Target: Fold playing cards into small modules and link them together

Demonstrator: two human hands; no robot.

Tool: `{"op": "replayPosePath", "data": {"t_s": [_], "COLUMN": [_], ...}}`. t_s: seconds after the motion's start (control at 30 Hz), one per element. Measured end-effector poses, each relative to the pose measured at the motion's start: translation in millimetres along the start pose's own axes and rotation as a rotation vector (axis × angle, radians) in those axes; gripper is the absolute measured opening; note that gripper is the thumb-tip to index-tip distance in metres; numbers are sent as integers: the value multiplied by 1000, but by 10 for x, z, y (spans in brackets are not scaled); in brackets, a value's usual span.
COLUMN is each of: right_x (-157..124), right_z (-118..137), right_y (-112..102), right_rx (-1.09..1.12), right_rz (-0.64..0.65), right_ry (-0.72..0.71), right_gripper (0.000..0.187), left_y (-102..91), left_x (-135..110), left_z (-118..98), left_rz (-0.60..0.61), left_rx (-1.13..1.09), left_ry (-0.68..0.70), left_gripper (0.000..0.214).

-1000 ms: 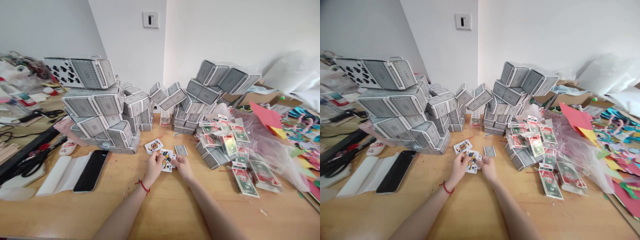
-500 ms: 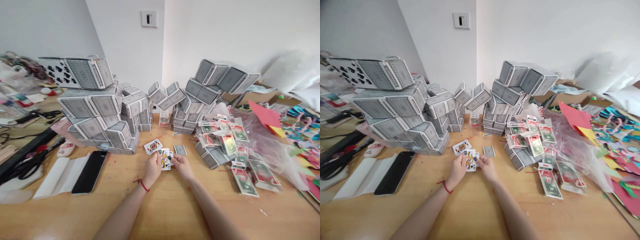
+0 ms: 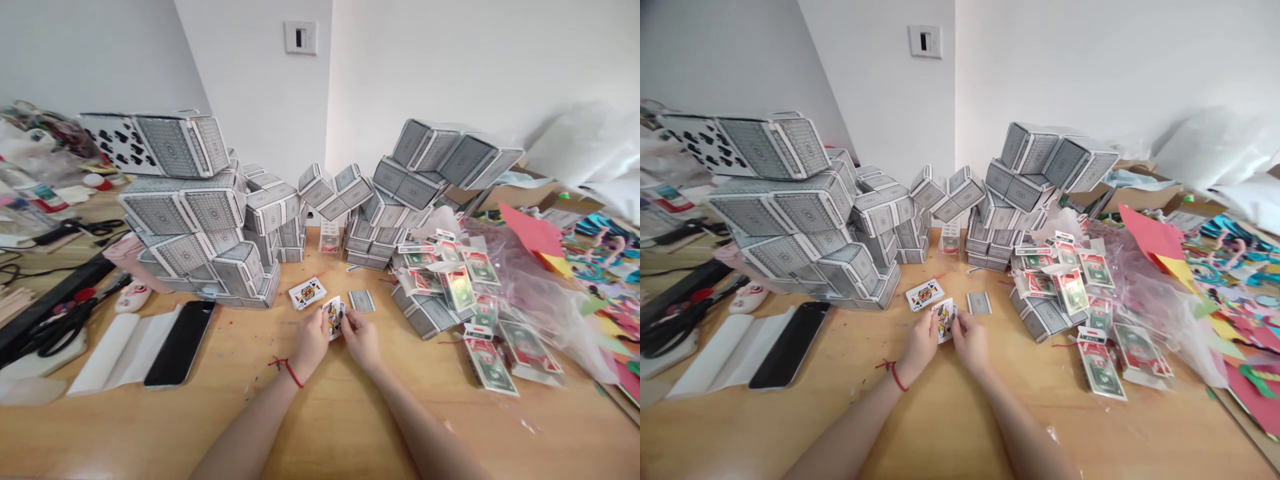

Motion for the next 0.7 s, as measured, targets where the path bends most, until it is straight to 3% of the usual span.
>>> {"op": "replayPosePath", "data": {"t_s": [0.37,0.7], "right_x": [23,58], "right_z": [-95,-127], "right_y": [-19,-27], "right_rx": [36,260], "right_rz": [-27,-55], "right_ry": [75,146], "right_gripper": [34,36], "left_y": [-64,-80], "left_x": [59,30], "left_z": [-144,-175], "left_rz": [55,49], "left_rx": [31,69], "left_ry": [119,168], "left_gripper": [29,26]}}
Point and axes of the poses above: each hand's wrist, its own x-axis towards the middle knuckle, its own y-axis out of the palm, z = x × y, the point moved 8 cm from there along x, towards the middle knuckle, and after that the axes turned 10 degrees about -z, right-handed, at the moved point
